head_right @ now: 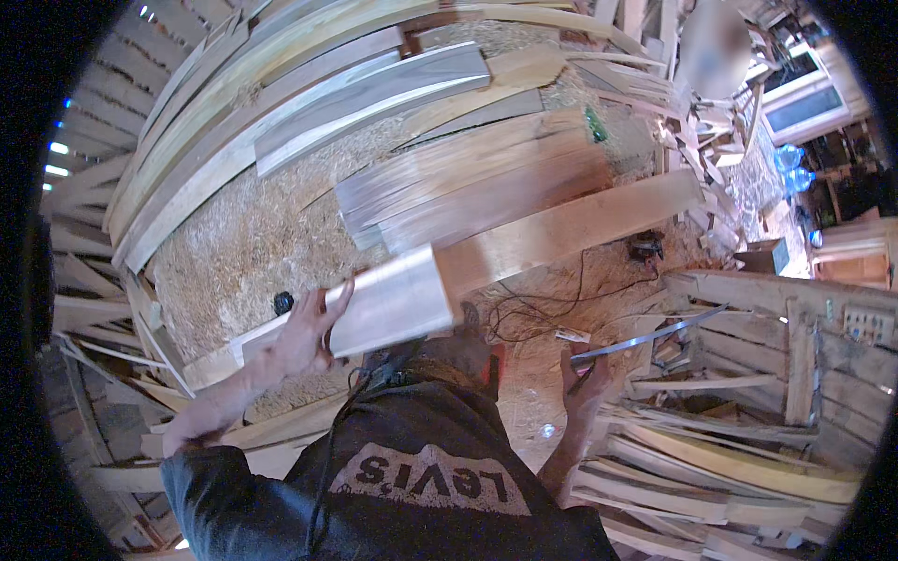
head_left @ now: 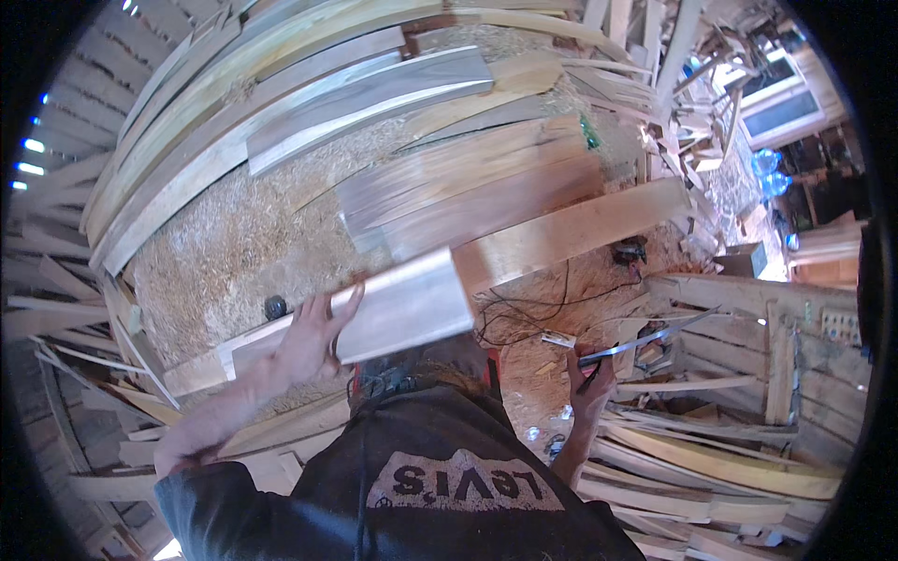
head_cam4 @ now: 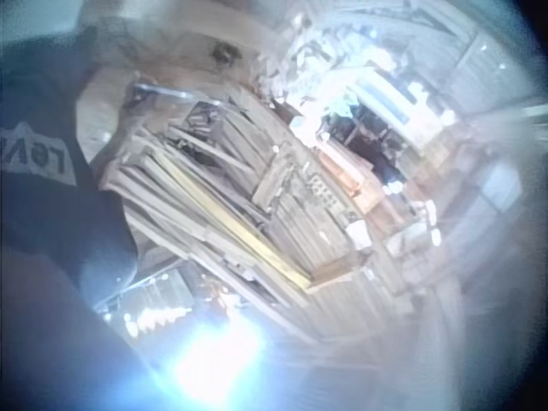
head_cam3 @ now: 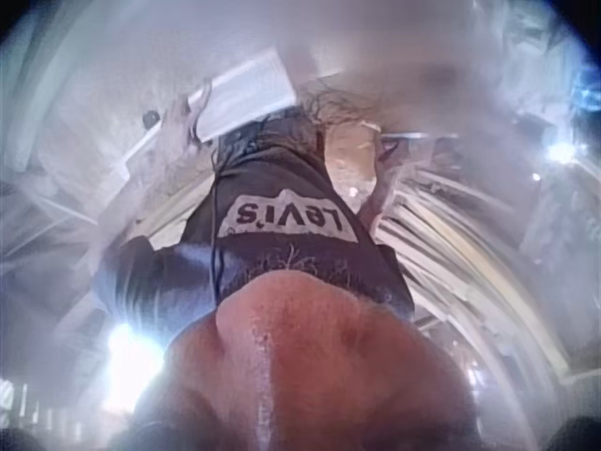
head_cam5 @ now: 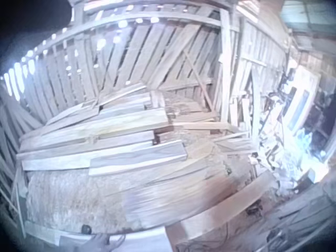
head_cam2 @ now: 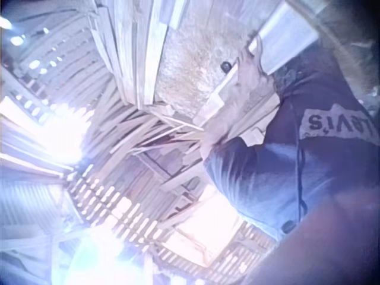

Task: The person repeatedly measures and marks wooden planks using a combination square and a pencil. They pick up planks from a pile, place them on a workbench, align the square, and draw lines before moving the plank aside and repeating the process with another piece.

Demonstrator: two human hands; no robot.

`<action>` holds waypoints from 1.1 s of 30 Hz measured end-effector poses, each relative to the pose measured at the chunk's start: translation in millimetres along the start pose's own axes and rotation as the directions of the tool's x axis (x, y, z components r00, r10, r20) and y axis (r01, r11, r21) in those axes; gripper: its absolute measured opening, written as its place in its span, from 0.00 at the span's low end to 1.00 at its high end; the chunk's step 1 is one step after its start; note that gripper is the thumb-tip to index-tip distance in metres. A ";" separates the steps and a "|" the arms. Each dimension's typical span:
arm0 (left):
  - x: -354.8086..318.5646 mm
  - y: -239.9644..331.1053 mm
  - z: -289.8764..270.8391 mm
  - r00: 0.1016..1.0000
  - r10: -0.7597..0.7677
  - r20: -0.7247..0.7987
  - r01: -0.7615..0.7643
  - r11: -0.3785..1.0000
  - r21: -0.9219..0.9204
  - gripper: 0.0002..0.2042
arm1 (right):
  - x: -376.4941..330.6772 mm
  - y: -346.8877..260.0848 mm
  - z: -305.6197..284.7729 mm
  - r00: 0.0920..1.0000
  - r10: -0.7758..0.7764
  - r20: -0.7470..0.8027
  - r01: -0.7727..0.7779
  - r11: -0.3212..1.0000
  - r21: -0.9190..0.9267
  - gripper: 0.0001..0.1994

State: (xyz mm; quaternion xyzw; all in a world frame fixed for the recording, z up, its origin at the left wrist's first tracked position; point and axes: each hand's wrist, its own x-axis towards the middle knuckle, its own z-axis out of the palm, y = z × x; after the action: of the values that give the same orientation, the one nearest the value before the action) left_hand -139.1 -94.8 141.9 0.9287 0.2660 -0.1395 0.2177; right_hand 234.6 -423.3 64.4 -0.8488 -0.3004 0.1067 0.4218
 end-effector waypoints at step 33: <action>-15.9 -83.6 111.2 0.235 -0.762 -0.604 0.150 0.642 -0.751 0.13 | 62.8 -24.3 74.6 0.930 -0.161 0.330 0.168 0.986 0.006 0.12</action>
State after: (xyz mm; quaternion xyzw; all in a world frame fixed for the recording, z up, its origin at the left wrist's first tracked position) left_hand -214.4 -91.0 23.9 0.6091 0.6402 0.4025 0.2392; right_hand 242.0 -325.7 41.5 -0.7955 -0.4378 0.2080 0.3638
